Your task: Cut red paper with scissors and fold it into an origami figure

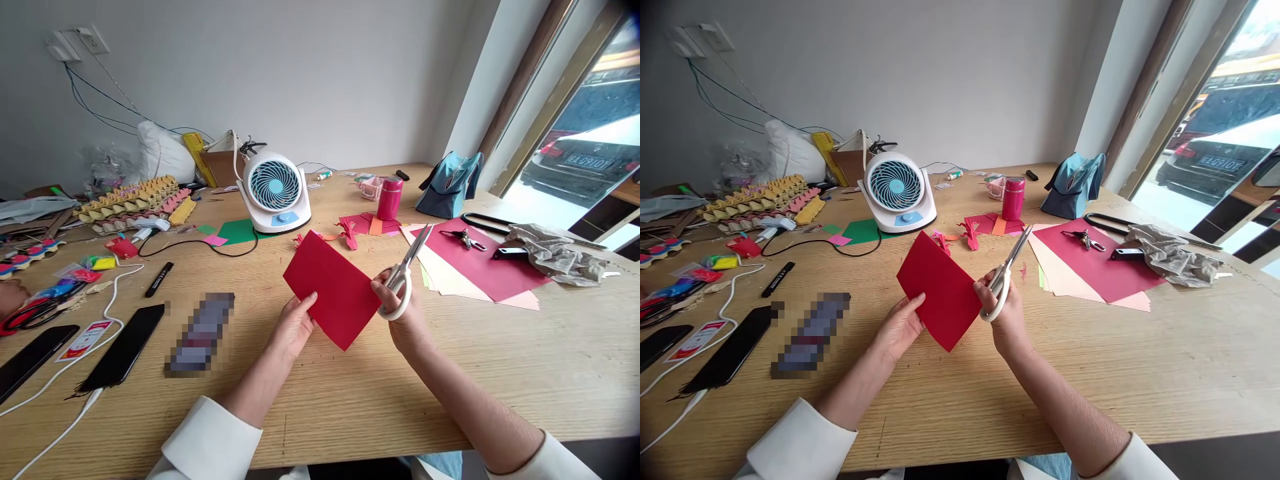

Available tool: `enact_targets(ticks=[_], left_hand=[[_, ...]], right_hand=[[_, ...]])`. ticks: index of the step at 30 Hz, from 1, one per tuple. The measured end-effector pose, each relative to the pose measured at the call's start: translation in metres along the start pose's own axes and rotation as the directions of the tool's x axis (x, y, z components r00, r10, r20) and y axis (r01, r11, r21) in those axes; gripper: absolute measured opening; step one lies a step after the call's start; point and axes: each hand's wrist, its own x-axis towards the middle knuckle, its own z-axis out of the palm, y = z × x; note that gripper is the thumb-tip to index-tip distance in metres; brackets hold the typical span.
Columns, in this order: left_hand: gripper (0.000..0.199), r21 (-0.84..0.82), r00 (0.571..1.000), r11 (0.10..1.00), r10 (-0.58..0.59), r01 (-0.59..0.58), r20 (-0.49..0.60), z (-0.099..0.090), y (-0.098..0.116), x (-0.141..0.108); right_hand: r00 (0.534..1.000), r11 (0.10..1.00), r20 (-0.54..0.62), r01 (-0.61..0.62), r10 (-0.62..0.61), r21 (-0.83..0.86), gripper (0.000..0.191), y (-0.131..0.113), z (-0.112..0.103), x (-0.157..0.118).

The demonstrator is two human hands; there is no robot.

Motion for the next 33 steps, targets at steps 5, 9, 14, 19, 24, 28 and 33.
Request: enact_targets(ticks=[5,9,14,19,24,28,33], left_hand=[[0.042,-0.17,0.996,0.981,0.082,-0.088,-0.038,0.01,0.0,-0.005],[0.047,-0.16,0.996,0.983,0.083,-0.088,-0.04,0.011,0.0,-0.008],[0.047,-0.073,0.986,0.987,0.134,-0.142,-0.1,0.005,0.016,-0.007],[0.033,-0.177,0.956,0.96,0.175,-0.219,-0.235,-0.008,0.042,0.001],[0.024,-0.248,0.928,0.929,0.189,-0.275,-0.322,-0.023,0.054,0.009],[0.027,-0.282,0.935,0.922,0.172,-0.264,-0.31,-0.03,0.057,0.011],[0.03,-0.299,0.945,0.922,0.158,-0.244,-0.285,-0.032,0.059,0.012]], right_hand=[[1.0,0.997,-0.013,-0.021,0.022,0.078,0.026,0.008,0.0,0.0],[0.998,0.996,0.021,-0.056,0.054,0.072,0.027,0.008,0.004,-0.003],[0.984,0.991,0.164,-0.053,0.073,-0.121,0.034,-0.001,0.004,-0.006],[0.888,0.99,0.45,-0.043,0.098,-0.131,0.038,0.001,-0.006,-0.005],[0.648,0.978,0.757,-0.2,0.09,0.054,0.047,0.009,-0.011,-0.006],[0.559,0.963,0.82,-0.268,0.125,0.035,0.05,0.01,-0.011,-0.009],[0.484,0.955,0.866,-0.294,0.122,0.03,0.055,0.01,-0.013,-0.01]])
